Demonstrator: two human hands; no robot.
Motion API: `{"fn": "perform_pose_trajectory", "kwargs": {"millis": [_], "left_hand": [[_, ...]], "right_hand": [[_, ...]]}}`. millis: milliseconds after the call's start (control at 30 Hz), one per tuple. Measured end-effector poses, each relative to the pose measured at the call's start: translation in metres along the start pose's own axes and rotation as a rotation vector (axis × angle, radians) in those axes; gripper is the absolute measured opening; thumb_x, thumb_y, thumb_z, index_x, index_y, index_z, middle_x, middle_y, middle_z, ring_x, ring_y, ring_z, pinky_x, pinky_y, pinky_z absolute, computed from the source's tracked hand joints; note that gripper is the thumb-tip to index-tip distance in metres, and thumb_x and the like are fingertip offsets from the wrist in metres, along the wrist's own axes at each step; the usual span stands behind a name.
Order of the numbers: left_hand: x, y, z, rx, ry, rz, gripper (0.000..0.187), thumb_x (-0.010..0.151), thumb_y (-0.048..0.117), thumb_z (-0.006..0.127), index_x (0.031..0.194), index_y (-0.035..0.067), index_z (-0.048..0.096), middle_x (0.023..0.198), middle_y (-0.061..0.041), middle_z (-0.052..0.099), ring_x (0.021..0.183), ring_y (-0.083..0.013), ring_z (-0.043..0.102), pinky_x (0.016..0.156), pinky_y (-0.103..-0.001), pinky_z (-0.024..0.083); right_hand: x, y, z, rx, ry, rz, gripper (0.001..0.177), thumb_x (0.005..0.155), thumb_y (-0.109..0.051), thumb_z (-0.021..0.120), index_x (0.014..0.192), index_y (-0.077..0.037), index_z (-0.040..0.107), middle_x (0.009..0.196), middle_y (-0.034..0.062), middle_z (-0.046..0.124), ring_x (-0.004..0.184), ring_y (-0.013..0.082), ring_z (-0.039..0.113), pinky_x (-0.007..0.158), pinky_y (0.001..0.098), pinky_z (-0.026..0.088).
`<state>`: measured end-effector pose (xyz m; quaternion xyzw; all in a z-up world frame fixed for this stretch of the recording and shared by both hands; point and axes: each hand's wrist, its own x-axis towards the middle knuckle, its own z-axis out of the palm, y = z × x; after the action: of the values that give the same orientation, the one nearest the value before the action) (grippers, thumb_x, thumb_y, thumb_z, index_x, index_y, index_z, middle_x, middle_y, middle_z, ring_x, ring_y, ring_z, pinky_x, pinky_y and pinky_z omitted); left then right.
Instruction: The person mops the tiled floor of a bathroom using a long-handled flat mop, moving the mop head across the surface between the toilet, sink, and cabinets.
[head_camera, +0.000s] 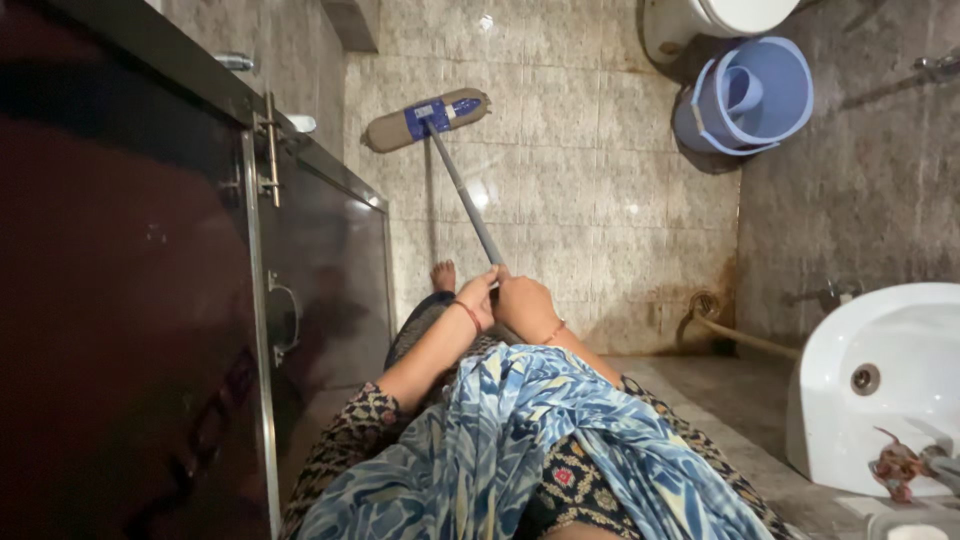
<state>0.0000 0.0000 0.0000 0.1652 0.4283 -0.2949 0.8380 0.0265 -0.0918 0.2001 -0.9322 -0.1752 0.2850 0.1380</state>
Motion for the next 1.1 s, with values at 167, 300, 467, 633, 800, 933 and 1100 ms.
{"fn": "perform_pose_trajectory", "kwargs": {"millis": [167,300,467,633,800,933,1100], "left_hand": [[0.014,0.059,0.016,0.033,0.023,0.129,0.036,0.1,0.049,0.06,0.112,0.015,0.066,0.101,-0.009,0.071,0.094,-0.0261,0.068,0.088,-0.044,0.055],[0.023,0.084,0.024,0.307,0.129,0.228,0.045,0.105,0.047,0.053,0.127,0.009,0.065,0.118,-0.006,0.069,0.102,-0.0252,0.06,0.086,-0.042,0.047],[0.014,0.079,0.012,0.685,-0.002,0.415,0.057,0.101,0.036,0.052,0.154,0.021,0.039,0.154,-0.003,0.049,0.139,-0.0207,0.049,0.106,-0.041,0.039],[-0.05,0.048,0.03,1.199,-0.088,0.91,0.057,0.103,0.03,0.052,0.157,0.015,0.039,0.154,-0.013,0.049,0.141,-0.0269,0.049,0.113,-0.039,0.038],[-0.11,0.011,0.054,1.481,0.064,0.857,0.057,0.1,0.025,0.051,0.155,0.012,0.044,0.146,-0.019,0.057,0.133,-0.0291,0.056,0.111,-0.036,0.042],[-0.05,-0.034,0.029,1.592,-0.284,0.944,0.053,0.103,0.022,0.052,0.151,0.0,0.045,0.146,-0.024,0.057,0.137,-0.0341,0.054,0.115,-0.04,0.039],[0.012,-0.099,0.009,1.853,-0.534,0.617,0.051,0.102,0.022,0.05,0.148,-0.001,0.05,0.142,-0.025,0.06,0.136,-0.0356,0.057,0.117,-0.038,0.044]], "right_hand": [[0.082,0.029,0.054,0.038,0.122,-0.1,0.044,0.093,-0.023,0.063,0.132,-0.003,0.06,0.085,0.0231,0.074,0.081,0.0416,0.073,0.073,0.0517,0.058],[0.133,0.044,0.066,0.005,0.08,-0.069,0.059,0.089,-0.018,0.062,0.143,0.002,0.048,0.086,0.0246,0.073,0.079,0.0422,0.073,0.069,0.052,0.058],[0.121,0.083,0.058,-0.053,0.157,0.025,0.062,0.087,-0.009,0.056,0.149,-0.013,0.047,0.088,0.025,0.073,0.08,0.0423,0.072,0.07,0.052,0.058],[0.06,0.1,0.04,-0.031,0.161,0.082,0.066,0.085,-0.005,0.054,0.15,-0.018,0.049,0.088,0.0229,0.073,0.081,0.0414,0.072,0.071,0.0526,0.058],[-0.026,0.117,0.029,0.027,0.098,0.175,0.069,0.082,-0.005,0.056,0.149,-0.021,0.05,0.087,0.0222,0.073,0.081,0.0411,0.072,0.072,0.0533,0.057],[-0.108,0.141,0.038,0.103,0.109,0.286,0.066,0.083,-0.007,0.059,0.148,-0.016,0.051,0.086,0.0248,0.072,0.08,0.043,0.071,0.072,0.054,0.057],[-0.194,0.167,0.038,0.205,0.114,0.313,0.037,0.084,-0.018,0.067,0.119,-0.008,0.065,0.088,0.0231,0.073,0.084,0.0414,0.072,0.075,0.0505,0.057]]}}
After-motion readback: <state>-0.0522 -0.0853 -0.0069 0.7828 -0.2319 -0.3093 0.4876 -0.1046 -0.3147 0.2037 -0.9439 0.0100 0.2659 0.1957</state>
